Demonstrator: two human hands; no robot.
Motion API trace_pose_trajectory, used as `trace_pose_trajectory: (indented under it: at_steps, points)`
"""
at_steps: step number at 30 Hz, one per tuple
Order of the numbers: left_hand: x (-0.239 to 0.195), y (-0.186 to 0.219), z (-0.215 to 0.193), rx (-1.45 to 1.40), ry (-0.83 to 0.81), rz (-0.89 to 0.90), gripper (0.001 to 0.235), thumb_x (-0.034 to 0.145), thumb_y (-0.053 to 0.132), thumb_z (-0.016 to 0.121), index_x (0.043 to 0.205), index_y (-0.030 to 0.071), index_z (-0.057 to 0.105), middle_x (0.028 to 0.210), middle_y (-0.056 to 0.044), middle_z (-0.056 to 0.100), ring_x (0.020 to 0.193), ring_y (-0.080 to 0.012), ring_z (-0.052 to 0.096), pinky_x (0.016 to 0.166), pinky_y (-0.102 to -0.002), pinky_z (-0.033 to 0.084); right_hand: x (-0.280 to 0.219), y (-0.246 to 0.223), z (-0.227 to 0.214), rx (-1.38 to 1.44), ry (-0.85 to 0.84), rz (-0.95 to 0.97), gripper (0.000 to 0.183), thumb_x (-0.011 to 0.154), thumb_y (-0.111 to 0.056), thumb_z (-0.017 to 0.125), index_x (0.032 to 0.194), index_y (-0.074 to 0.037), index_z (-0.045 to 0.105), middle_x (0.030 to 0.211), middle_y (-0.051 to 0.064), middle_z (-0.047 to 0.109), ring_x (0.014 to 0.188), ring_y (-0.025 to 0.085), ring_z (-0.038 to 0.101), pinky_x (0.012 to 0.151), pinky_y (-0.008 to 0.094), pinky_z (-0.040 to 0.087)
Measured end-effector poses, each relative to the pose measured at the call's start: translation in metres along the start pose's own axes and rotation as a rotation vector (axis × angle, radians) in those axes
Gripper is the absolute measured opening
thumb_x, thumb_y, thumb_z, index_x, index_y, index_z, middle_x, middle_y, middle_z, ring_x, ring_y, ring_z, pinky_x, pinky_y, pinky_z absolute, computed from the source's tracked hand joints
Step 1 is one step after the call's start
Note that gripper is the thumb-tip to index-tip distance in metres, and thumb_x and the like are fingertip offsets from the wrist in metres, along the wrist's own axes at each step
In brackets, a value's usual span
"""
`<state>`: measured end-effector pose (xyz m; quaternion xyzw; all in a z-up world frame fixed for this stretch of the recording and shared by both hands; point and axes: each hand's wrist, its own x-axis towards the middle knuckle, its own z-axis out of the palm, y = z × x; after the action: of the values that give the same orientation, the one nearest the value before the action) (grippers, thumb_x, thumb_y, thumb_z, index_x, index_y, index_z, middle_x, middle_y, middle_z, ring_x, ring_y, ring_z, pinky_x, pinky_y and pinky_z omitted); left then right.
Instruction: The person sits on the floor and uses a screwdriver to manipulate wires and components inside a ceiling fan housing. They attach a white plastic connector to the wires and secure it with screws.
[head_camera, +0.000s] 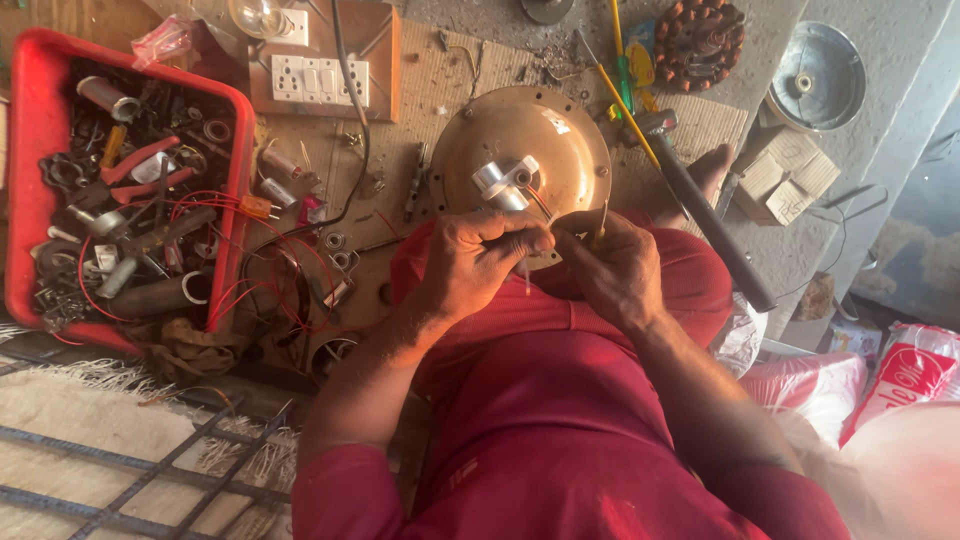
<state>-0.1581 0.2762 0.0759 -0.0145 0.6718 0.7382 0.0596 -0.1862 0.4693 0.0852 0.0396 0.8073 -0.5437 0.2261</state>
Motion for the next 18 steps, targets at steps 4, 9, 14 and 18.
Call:
trace_pose_trajectory:
  at_steps: [4,9,14,18]
  points:
    - [0.001,0.001,0.006,0.201,0.088,0.049,0.014,0.094,0.006,0.077,0.106,-0.001,0.078,0.088,-0.006,0.079,0.077,-0.0062,0.07,0.065,-0.022,0.056,-0.003,0.003,0.003,-0.113,0.087,-0.161,0.009,0.094,-0.012,0.075,0.098,-0.005,0.076,0.086,0.004,0.074,0.074,0.007,0.066,0.064,0.026,0.054]
    - [0.001,0.008,0.012,0.205,0.123,0.013,0.015,0.094,0.004,0.073,0.107,-0.001,0.078,0.088,-0.007,0.078,0.075,-0.0075,0.071,0.063,-0.023,0.056,-0.002,0.005,0.002,-0.106,0.107,-0.269,0.007,0.093,-0.01,0.076,0.099,-0.005,0.075,0.088,0.004,0.072,0.078,0.009,0.067,0.067,0.026,0.055]
    - [0.002,0.016,0.012,0.275,0.133,0.094,0.014,0.096,0.006,0.075,0.108,-0.001,0.077,0.088,-0.009,0.077,0.077,-0.0093,0.072,0.065,-0.024,0.056,0.001,0.001,-0.002,-0.198,0.112,-0.327,0.008,0.092,-0.007,0.076,0.099,-0.005,0.073,0.087,0.005,0.069,0.075,0.012,0.065,0.064,0.029,0.053]
    - [0.002,0.018,0.013,0.276,0.126,0.046,0.013,0.094,0.005,0.074,0.105,-0.001,0.077,0.083,-0.008,0.075,0.073,-0.0088,0.071,0.061,-0.024,0.055,0.001,-0.002,-0.002,-0.207,0.113,-0.417,0.007,0.094,-0.006,0.076,0.1,-0.006,0.072,0.092,0.006,0.07,0.077,0.014,0.066,0.067,0.029,0.053]
